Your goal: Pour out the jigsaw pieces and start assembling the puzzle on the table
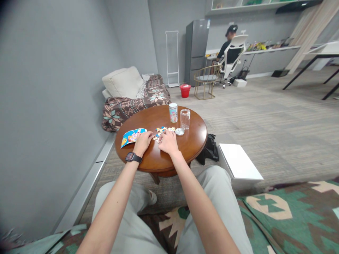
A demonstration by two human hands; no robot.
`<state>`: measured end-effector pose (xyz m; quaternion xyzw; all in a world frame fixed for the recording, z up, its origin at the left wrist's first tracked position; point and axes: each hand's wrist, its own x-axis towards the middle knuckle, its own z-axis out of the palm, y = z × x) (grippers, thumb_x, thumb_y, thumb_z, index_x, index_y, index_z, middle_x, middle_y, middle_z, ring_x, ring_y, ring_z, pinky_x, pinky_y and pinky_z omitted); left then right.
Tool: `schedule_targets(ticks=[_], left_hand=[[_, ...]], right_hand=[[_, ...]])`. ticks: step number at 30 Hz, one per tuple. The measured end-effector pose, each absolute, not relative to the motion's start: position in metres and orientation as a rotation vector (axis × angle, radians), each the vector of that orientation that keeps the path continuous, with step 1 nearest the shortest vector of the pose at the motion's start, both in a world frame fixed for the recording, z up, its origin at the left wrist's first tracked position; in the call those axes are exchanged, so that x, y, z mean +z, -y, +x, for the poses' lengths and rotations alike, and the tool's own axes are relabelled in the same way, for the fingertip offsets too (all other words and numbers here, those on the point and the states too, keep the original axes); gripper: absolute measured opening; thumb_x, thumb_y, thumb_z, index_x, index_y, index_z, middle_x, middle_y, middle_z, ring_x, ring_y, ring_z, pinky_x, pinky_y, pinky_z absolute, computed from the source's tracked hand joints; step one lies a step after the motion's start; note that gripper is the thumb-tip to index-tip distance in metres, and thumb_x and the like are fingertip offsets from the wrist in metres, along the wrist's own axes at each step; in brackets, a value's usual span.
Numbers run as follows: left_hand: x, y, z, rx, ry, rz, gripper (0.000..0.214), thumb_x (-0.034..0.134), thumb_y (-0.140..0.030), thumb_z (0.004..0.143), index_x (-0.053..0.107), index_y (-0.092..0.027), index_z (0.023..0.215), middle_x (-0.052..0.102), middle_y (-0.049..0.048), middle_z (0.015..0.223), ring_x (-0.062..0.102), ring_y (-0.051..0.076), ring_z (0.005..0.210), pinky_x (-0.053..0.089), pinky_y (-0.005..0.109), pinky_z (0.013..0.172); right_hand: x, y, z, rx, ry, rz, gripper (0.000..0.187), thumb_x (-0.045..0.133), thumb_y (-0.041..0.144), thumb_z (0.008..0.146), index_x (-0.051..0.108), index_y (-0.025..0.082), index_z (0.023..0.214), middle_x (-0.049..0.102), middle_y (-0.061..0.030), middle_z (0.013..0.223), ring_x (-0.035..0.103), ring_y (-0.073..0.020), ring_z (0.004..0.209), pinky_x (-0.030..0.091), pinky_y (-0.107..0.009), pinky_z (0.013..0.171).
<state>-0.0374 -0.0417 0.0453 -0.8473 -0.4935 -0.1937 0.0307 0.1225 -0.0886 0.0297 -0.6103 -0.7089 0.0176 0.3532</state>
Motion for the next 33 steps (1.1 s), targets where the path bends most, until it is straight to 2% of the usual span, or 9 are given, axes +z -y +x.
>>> schedule_targets(ticks=[5,10,14,19,25,30,33], left_hand=[[0.047,0.043,-0.036,-0.57,1.574,-2.54,0.023,0.039,-0.022,0.099,0.062,-0.02,0.1,0.072,0.0101,0.098,0.065,0.025,0.093,0.041,0.038,0.09],[0.046,0.041,-0.038,-0.602,1.536,-2.579,0.019,0.044,-0.019,0.095,0.062,-0.019,0.097,0.07,0.0104,0.101,0.062,0.026,0.1,0.043,0.038,0.089],[0.046,0.043,-0.038,-0.693,1.509,-2.598,0.021,0.045,-0.014,0.09,0.064,-0.018,0.095,0.068,0.0101,0.104,0.06,0.026,0.101,0.044,0.039,0.091],[0.044,0.048,-0.037,-0.706,1.444,-2.646,0.016,0.055,-0.014,0.079,0.067,-0.019,0.088,0.067,0.0089,0.1,0.058,0.028,0.102,0.043,0.042,0.094],[0.039,0.044,-0.038,-0.748,1.361,-2.701,0.015,0.055,-0.022,0.086,0.069,-0.018,0.091,0.064,0.0088,0.098,0.058,0.026,0.099,0.044,0.042,0.092],[0.036,0.039,-0.038,-0.77,1.349,-2.73,0.015,0.055,-0.023,0.09,0.068,-0.018,0.086,0.064,0.0081,0.095,0.058,0.025,0.096,0.044,0.04,0.088],[0.034,0.036,-0.037,-0.753,1.331,-2.724,0.02,0.049,-0.024,0.095,0.066,-0.017,0.087,0.063,0.0089,0.096,0.058,0.024,0.095,0.044,0.039,0.087]], right_hand=[[0.032,0.086,0.125,0.099,1.814,-1.503,0.007,0.06,0.015,0.078,0.065,0.02,0.076,0.063,-0.0078,0.097,0.056,-0.0245,0.104,0.038,-0.04,0.098],[0.026,0.08,0.13,0.135,1.62,-1.544,0.012,0.053,0.017,0.088,0.064,0.019,0.083,0.064,-0.0083,0.093,0.057,-0.0223,0.094,0.043,-0.034,0.087],[0.019,0.075,0.132,0.152,1.523,-1.5,0.016,0.049,0.011,0.087,0.063,0.018,0.082,0.063,-0.0082,0.09,0.058,-0.0207,0.086,0.045,-0.032,0.083],[0.018,0.074,0.131,0.143,1.547,-1.514,0.025,0.043,0.005,0.084,0.066,0.016,0.083,0.065,-0.01,0.09,0.058,-0.0224,0.089,0.045,-0.034,0.087],[0.023,0.079,0.13,0.02,1.599,-1.658,0.025,0.047,0.012,0.086,0.071,0.015,0.095,0.067,-0.0134,0.103,0.056,-0.027,0.104,0.041,-0.04,0.093],[0.019,0.08,0.128,-0.026,1.587,-1.752,0.02,0.054,0.019,0.087,0.072,0.016,0.093,0.063,-0.0145,0.116,0.055,-0.0272,0.108,0.04,-0.041,0.095],[0.016,0.079,0.128,-0.028,1.579,-1.752,0.019,0.054,0.02,0.087,0.072,0.016,0.091,0.063,-0.015,0.112,0.055,-0.0271,0.105,0.04,-0.041,0.093]])
